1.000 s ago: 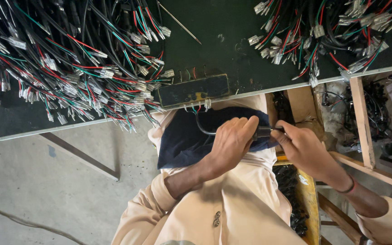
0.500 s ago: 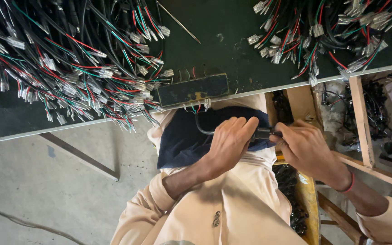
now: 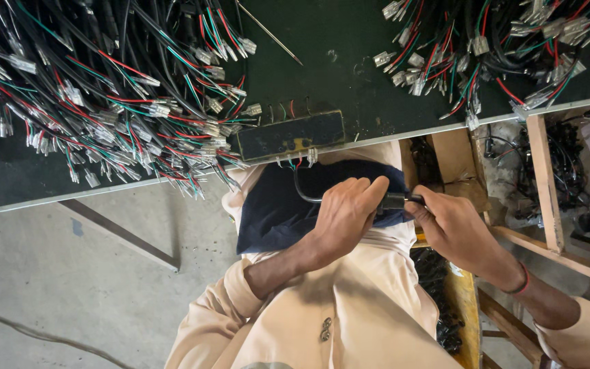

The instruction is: The person sits at a workbench assembling wire connectors. They pick up pre-stripped red and green wires, twist the ends together, insert them into white connector housings, and work on a black multi-connector plug, pressing wires into its terminals by hand.

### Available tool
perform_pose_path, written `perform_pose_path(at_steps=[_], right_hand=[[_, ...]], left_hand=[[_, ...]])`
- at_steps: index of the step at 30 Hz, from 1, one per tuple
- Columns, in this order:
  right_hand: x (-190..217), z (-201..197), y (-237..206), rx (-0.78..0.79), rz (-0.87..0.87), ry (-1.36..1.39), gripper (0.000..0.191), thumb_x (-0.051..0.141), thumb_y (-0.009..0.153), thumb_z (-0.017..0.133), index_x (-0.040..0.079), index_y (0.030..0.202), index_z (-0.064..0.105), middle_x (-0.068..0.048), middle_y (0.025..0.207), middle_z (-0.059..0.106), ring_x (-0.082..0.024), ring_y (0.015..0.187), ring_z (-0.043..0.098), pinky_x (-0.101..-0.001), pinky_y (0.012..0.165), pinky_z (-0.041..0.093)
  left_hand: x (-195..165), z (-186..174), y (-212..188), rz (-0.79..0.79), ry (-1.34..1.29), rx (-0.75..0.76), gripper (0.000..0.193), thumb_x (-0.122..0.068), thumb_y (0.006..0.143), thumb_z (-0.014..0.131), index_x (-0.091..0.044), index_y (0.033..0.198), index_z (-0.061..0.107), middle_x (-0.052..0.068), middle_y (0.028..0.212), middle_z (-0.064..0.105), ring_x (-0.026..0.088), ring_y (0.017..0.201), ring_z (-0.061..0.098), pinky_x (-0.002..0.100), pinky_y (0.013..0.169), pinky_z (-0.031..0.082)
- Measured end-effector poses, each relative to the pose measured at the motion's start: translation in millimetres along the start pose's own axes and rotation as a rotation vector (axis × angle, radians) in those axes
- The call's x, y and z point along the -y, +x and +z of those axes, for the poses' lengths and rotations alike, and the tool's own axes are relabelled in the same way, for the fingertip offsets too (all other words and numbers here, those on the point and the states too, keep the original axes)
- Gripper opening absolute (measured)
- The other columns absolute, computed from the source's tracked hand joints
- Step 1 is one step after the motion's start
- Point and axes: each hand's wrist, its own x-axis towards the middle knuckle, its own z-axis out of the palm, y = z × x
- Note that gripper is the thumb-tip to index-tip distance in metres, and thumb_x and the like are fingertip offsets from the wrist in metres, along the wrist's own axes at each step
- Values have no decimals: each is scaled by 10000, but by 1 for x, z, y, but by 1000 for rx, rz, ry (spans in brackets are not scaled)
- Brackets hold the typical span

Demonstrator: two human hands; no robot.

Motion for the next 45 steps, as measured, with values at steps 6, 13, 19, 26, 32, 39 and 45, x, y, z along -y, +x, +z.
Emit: perform_pose_path(at_steps=[6, 13, 19, 26, 32, 39, 45], right_hand=[[0, -1, 1, -22, -166, -67, 179, 122, 916, 658, -15, 993, 574, -186, 683, 595, -396, 662, 600, -491, 582, 445], [-1, -5, 0, 15, -201, -124, 144, 112, 916, 658, 22, 899, 547, -167, 658, 571, -385, 685, 576, -501, 621, 434], [-2, -4, 1, 12, -229, -90, 137, 117, 922, 637, 17, 919, 544, -147, 679, 607, -382, 693, 587, -498, 614, 442], [-1, -3, 1, 12, -198, -123, 165, 141, 930, 648, 17, 909, 541, -166, 647, 576, -389, 677, 578, -501, 612, 437], [-2, -3, 1, 8, -200, -104, 153, 113, 932, 643, -4, 937, 545, -176, 649, 569, -392, 680, 569, -500, 613, 435], [-3, -3, 0, 27, -212, -101, 138, 78, 893, 667, -1, 934, 562, -165, 691, 612, -373, 694, 591, -487, 620, 447], [-3, -4, 1, 30, -253, -103, 129, 41, 856, 664, 8, 941, 571, -135, 724, 654, -362, 710, 609, -479, 628, 462]], left_hand=[[0, -4, -2, -41, -22, 75, 236, 1, 791, 645, -46, 980, 511, 102, 748, 541, 335, 721, 568, 479, 622, 423], [-3, -2, -2, -44, -21, 82, 250, -6, 786, 654, -44, 980, 501, 108, 756, 547, 345, 749, 582, 490, 648, 432], [-3, -3, -2, -35, -5, 78, 272, 2, 766, 665, -38, 980, 501, 111, 765, 552, 342, 748, 586, 484, 648, 440], [-3, -2, -2, -39, 8, 82, 249, 1, 797, 677, -35, 971, 503, 101, 753, 550, 314, 720, 579, 467, 632, 436], [-3, -1, -2, -31, 44, 64, 228, 10, 804, 665, -39, 962, 509, 107, 738, 534, 309, 700, 569, 461, 633, 437], [-3, -5, -3, -33, -15, 92, 254, 0, 800, 662, -38, 1008, 522, 100, 749, 563, 330, 733, 593, 472, 637, 441], [0, -5, -4, -42, -31, 125, 311, 7, 747, 659, -33, 1026, 529, 102, 756, 579, 345, 754, 605, 484, 634, 438]])
